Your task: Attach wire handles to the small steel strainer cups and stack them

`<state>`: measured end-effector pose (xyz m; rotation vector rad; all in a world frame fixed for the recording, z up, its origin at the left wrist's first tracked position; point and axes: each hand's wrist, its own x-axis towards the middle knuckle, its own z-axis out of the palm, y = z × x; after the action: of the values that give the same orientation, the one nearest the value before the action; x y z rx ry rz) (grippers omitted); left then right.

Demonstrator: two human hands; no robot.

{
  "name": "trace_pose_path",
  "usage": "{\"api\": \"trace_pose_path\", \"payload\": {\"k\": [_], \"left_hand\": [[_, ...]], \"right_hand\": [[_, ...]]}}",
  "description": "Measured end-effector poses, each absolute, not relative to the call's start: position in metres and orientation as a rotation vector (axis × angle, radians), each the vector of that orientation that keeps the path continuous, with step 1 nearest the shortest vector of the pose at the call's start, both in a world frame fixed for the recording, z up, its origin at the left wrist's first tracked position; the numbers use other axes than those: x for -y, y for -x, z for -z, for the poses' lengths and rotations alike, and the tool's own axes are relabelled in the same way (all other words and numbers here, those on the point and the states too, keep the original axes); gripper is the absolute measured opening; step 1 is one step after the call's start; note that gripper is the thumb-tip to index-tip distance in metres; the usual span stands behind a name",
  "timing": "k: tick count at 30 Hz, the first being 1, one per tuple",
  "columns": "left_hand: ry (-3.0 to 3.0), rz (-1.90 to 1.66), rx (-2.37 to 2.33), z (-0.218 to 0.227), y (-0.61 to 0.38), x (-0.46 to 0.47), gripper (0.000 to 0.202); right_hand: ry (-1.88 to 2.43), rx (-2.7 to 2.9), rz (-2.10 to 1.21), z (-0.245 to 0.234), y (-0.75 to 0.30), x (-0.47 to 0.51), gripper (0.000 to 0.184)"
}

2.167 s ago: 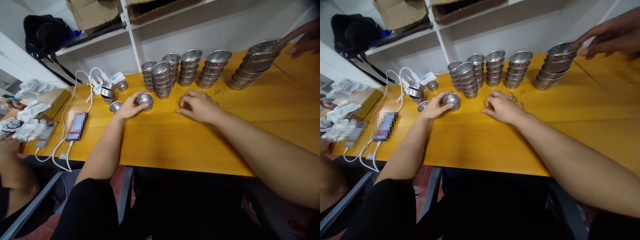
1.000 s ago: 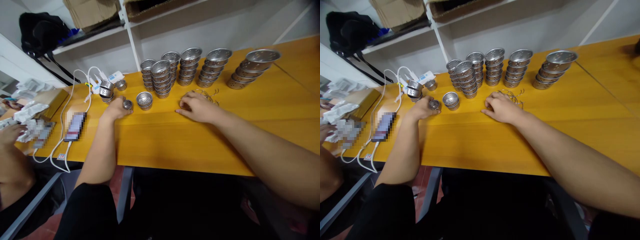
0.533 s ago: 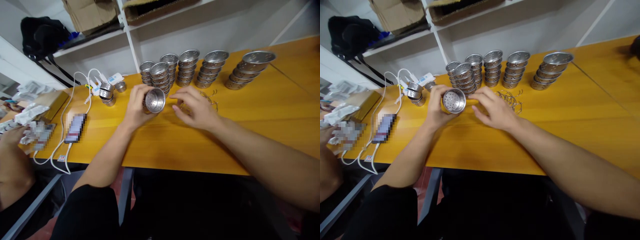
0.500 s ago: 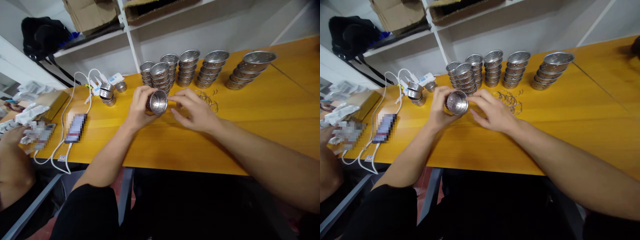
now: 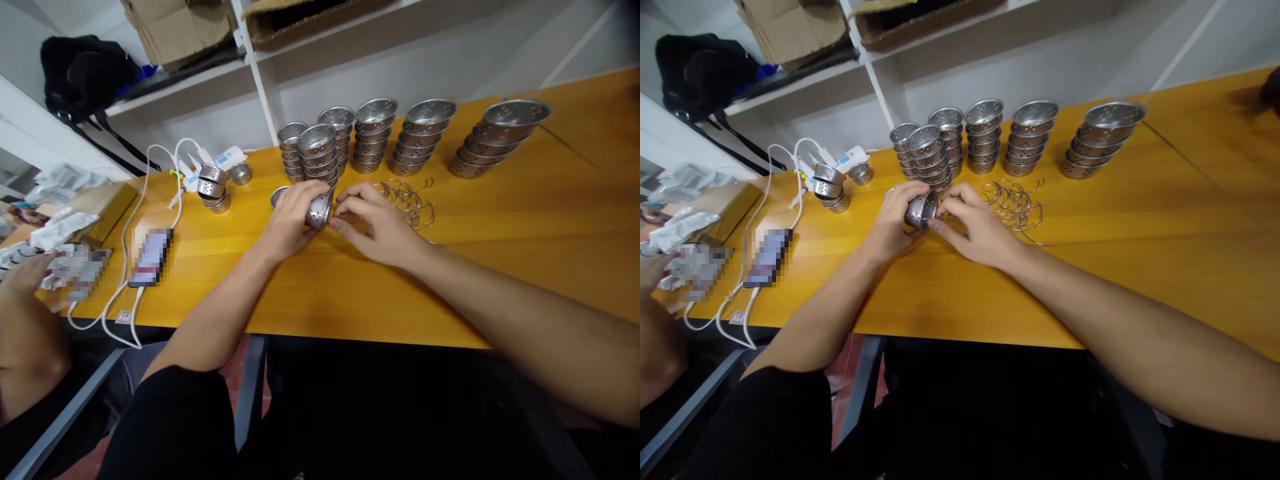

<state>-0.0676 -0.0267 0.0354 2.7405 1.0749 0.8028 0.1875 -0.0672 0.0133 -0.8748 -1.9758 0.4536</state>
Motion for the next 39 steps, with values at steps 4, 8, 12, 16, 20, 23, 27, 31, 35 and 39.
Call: {"api": "trace_pose_path", "payload": {"k": [4, 8, 12, 16, 20, 23, 27, 31, 35, 39], "left_hand": [[-2.806, -0.781, -1.059, -0.033, 0.068, 0.026, 0.071], [-2.879, -0.896, -0.953, -0.023, 0.071, 0.019, 0.073], [-2.917, -0.981, -0.846, -0.012, 0.074, 0.011, 0.079], [-2.898, -1.026, -0.828, -0.011, 0.076, 0.007, 0.073], [-2.823, -1.201, -0.831, -0.013, 0.085, -0.001, 0.072], [-2.652, -1.389, -0.917, -0.008, 0.100, -0.018, 0.092], [-2.253, -1.563, -1.139, 0.008, 0.124, -0.047, 0.103], [-2.095, -1.506, -1.174, 0.022, 0.140, -0.066, 0.108], [-2.111, -1.413, -1.165, 0.023, 0.139, -0.064, 0.110], [-2.150, -1.321, -1.184, 0.020, 0.133, -0.056, 0.110]], "right_hand": [[0.865, 1.850, -0.719, -0.006, -0.185, 0.061, 0.055], [0.850, 1.718, -0.868, -0.002, -0.184, 0.055, 0.068], [0.850, 1.681, -0.880, -0.005, -0.188, 0.052, 0.063], [0.845, 1.685, -0.922, -0.010, -0.190, 0.055, 0.056], [0.742, 1.732, -0.813, -0.010, -0.191, 0.058, 0.041], [0.688, 1.838, -0.580, -0.003, -0.196, 0.053, 0.029], [0.819, 2.018, -0.336, 0.011, -0.212, 0.036, 0.023], [1.040, 2.136, -0.322, 0.026, -0.231, 0.016, 0.027], [1.171, 2.208, -0.330, 0.033, -0.240, 0.007, 0.028], [1.187, 2.237, -0.330, 0.034, -0.239, 0.008, 0.027]]}}
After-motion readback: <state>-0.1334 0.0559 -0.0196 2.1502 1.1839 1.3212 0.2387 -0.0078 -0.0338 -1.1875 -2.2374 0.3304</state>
